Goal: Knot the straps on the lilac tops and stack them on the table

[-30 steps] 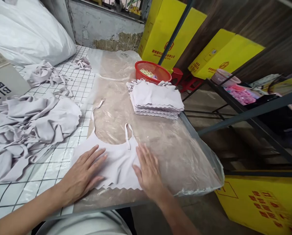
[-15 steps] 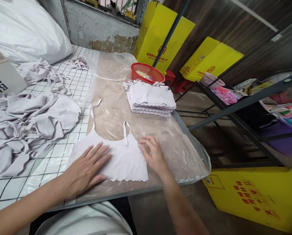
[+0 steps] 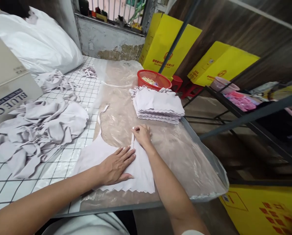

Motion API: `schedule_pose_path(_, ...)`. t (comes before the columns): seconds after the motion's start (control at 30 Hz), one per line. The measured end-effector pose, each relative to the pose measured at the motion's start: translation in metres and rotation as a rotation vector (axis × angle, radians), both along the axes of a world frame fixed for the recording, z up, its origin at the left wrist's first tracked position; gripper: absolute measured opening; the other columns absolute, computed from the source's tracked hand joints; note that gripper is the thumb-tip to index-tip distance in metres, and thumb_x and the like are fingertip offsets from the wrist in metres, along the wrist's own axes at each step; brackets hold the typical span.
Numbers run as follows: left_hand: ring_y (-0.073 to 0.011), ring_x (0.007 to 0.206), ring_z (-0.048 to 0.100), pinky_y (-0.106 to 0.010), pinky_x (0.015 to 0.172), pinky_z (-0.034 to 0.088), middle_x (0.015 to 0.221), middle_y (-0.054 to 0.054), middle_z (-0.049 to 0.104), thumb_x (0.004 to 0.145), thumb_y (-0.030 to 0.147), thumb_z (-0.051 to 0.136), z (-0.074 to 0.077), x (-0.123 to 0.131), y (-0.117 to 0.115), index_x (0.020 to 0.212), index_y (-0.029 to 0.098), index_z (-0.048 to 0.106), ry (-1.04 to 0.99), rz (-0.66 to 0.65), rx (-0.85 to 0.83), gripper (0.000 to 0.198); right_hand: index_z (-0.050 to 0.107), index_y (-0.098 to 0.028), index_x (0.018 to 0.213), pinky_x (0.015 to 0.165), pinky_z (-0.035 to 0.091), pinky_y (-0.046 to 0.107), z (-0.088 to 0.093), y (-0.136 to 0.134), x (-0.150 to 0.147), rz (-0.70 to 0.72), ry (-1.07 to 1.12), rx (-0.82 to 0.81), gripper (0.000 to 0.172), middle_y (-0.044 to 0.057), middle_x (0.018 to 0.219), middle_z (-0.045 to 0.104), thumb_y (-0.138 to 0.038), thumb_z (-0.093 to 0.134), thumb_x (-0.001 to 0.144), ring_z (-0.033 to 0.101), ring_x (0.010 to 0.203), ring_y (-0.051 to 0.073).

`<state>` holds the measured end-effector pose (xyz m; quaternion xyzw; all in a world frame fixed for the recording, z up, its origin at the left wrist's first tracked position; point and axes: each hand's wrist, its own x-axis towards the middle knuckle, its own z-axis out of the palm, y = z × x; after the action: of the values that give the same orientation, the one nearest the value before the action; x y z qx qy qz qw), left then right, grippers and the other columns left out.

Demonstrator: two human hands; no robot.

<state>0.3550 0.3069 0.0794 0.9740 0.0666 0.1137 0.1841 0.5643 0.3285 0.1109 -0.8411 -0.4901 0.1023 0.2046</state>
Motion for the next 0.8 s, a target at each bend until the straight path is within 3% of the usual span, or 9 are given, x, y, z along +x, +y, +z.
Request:
schedule_pose_path(0.17,-0.0340,0.150,0.024,-0.053,0.120,0.029,0.157,-0.017,0.037,0.097,0.054,0.046,0.018,-0.018,0.011,0.151,0.015,0.040,-0.037,0.004,-0.063,0.067,0.066,-0.020,0.098,0.091,0.040,0.048,0.017,0.006,-0.009,-0.006,-0.099,0.066,0.017,0.015,0.115,0.059,-0.032,0.060,0.089,0.048,0.115,0.034)
schedule_pose_path(0.27,-0.0319,0.149,0.026,-0.052,0.120,0.029,0.156,-0.016,0.039,0.099,0.049,0.045,0.026,-0.046,0.036,0.147,0.018,0.046,-0.046,0.108,-0.061,0.057,0.067,-0.021,0.090,0.093,0.041,0.047,0.029,0.023,-0.044,0.145,-0.066,0.032,0.019,0.013,0.112,0.062,-0.038,0.057,0.091,0.050,0.115,0.033)
schedule_pose_path(0.4,-0.0312,0.146,0.034,-0.052,0.119,0.029,0.153,-0.018,0.044,0.100,0.045,0.043,0.021,-0.075,0.070,0.144,0.015,0.049,-0.009,0.186,-0.021,0.054,0.066,-0.021,0.078,0.099,0.038,0.050,0.027,0.057,-0.102,0.276,0.073,-0.132,0.026,0.013,0.109,0.066,-0.046,0.067,0.082,0.053,0.117,0.034)
schedule_pose_path(0.5,-0.0306,0.145,0.036,-0.052,0.120,0.027,0.151,-0.019,0.046,0.101,0.046,0.039,0.013,-0.081,0.080,0.146,0.012,0.046,0.012,0.155,0.002,0.057,0.062,-0.019,0.071,0.097,0.041,0.047,0.020,0.080,-0.128,0.283,0.165,-0.141,0.012,0.012,0.103,0.069,-0.026,0.066,0.080,0.057,0.113,0.032)
schedule_pose_path(0.57,-0.0301,0.146,0.034,-0.051,0.121,0.025,0.153,-0.018,0.044,0.101,0.047,0.039,0.008,-0.081,0.080,0.147,0.012,0.044,0.008,0.155,0.006,0.058,0.060,-0.018,0.070,0.088,0.046,0.040,0.019,0.088,-0.135,0.327,0.228,-0.143,0.012,0.010,0.092,0.071,-0.017,0.058,0.081,0.063,0.099,0.026)
schedule_pose_path(0.7,-0.0306,0.148,0.031,-0.051,0.120,0.026,0.153,-0.018,0.043,0.100,0.047,0.042,0.004,-0.081,0.079,0.146,0.014,0.046,-0.031,0.176,0.007,0.057,0.059,-0.018,0.089,0.068,0.050,0.026,0.038,0.072,-0.133,0.463,0.418,-0.163,0.011,0.002,0.083,0.071,-0.021,0.048,0.090,0.065,0.074,0.015)
schedule_pose_path(0.8,-0.0316,0.145,0.036,-0.051,0.118,0.031,0.150,-0.019,0.047,0.100,0.046,0.043,0.002,-0.082,0.081,0.144,0.013,0.047,-0.053,0.165,-0.019,0.055,0.054,-0.019,0.110,0.074,0.052,0.027,0.067,0.029,-0.125,0.734,0.640,-0.116,0.019,0.002,0.089,0.072,-0.029,0.047,0.095,0.066,0.079,0.014)
